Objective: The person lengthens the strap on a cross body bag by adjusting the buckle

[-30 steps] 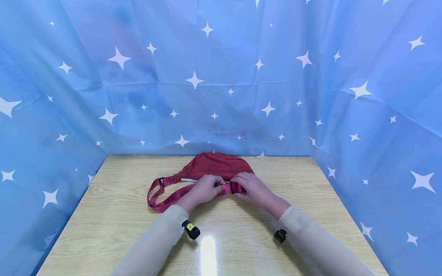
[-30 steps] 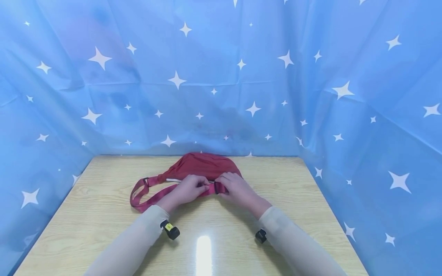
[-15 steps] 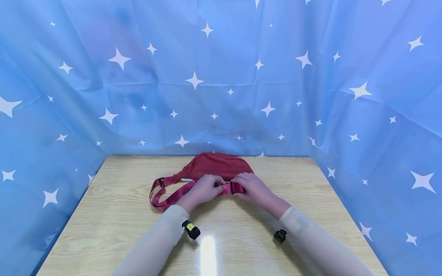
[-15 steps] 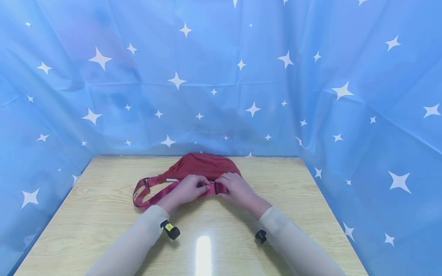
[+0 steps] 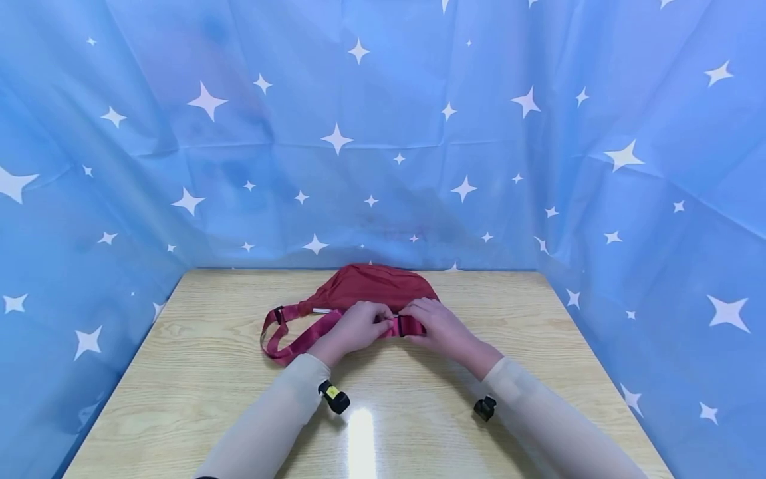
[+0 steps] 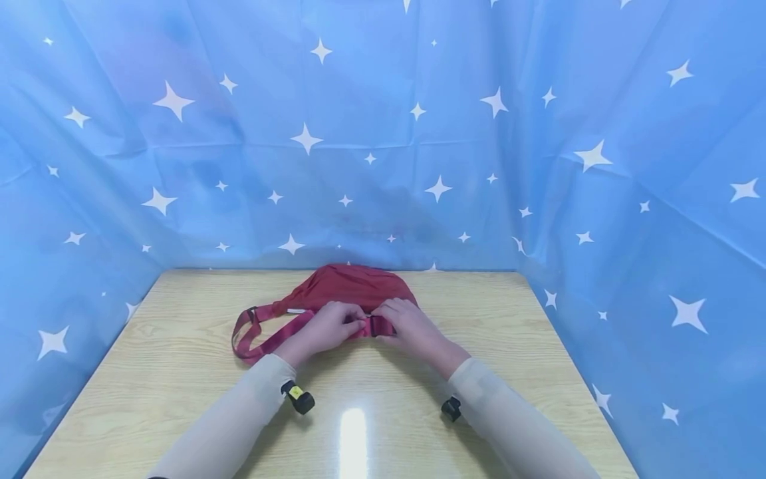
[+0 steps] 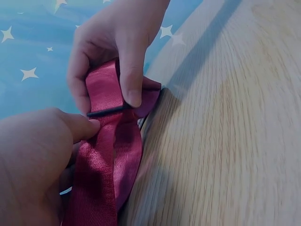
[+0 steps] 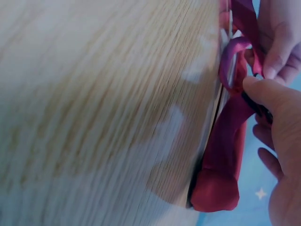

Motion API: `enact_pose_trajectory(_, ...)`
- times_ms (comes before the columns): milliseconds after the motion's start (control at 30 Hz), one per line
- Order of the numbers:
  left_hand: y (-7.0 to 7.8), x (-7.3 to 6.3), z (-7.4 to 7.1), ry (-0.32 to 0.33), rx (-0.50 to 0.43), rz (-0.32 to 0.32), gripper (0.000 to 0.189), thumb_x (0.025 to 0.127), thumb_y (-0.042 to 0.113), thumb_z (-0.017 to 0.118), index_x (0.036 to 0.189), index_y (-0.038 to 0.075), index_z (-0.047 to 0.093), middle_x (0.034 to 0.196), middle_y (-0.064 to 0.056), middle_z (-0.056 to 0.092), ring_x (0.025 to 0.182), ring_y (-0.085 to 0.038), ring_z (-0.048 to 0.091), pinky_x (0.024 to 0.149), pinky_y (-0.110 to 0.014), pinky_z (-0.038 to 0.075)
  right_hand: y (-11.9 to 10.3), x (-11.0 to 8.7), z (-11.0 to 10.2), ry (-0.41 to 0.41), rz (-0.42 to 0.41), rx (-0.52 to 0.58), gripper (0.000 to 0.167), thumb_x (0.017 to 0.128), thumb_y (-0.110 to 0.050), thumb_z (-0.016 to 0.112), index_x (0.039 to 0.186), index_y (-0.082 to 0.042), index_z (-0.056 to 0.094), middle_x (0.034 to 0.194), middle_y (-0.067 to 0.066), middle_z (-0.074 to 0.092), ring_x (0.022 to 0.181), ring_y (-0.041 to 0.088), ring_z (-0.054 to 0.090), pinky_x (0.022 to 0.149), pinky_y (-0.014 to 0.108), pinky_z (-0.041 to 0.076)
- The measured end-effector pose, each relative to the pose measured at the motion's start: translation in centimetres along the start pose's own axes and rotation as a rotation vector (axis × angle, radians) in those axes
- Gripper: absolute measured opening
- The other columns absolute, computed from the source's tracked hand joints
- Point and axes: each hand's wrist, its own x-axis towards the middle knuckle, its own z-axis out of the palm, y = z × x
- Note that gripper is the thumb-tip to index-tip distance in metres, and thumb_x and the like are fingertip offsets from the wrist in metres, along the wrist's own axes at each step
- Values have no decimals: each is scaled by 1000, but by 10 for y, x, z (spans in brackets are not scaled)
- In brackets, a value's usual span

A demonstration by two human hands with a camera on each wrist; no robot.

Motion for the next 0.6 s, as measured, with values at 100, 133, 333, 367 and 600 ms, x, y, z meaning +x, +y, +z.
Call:
enact_pose_trajectory(100, 3, 3, 2, 4, 1, 20, 8, 108, 18, 74, 103, 19, 80, 92, 11, 73, 87, -9, 66, 89, -33, 57, 0, 0, 0, -10, 6, 1, 49, 89, -23, 97, 130, -11, 73, 125, 4, 73, 116, 24, 66, 104, 45, 56)
enact_pose_trajectory(133, 3, 3, 2, 5, 5, 21, 8, 108, 18, 74, 103, 19, 80, 93, 11, 73, 88, -8, 66, 90, -33, 57, 1, 0, 1, -13, 8, 0, 49, 89, -23, 97, 130, -12, 72, 126, 4, 73, 117, 24, 66, 104, 45, 55)
enact_pose_trajectory(333, 5, 4, 4, -3, -15, -12, 7, 108, 23, 75, 104, 19, 80, 90, 11, 71, 81, -9, 63, 81, -30, 56, 0, 1, 0, -16, 7, 4, 49, 88, -22, 98, 128, -11, 73, 126, 4, 73, 119, 24, 66, 106, 45, 55)
enact_pose_trajectory(367, 5, 4, 4, -6, -23, -20, 8, 108, 24, 75, 104, 20, 80, 88, 11, 71, 78, -9, 63, 79, -30, 55, 0, 2, 0, -17, 5, 4, 49, 88, -22, 98, 128, -11, 73, 126, 4, 73, 119, 24, 66, 106, 45, 55)
enact_pose_trajectory(600, 4, 3, 5, -6, -82, -46, 9, 108, 25, 76, 100, 20, 78, 85, 9, 68, 76, -10, 60, 73, -28, 53, -3, 2, 1, -4, -1, 1, 52, 87, -22, 99, 130, -12, 72, 126, 4, 73, 118, 24, 67, 105, 45, 56)
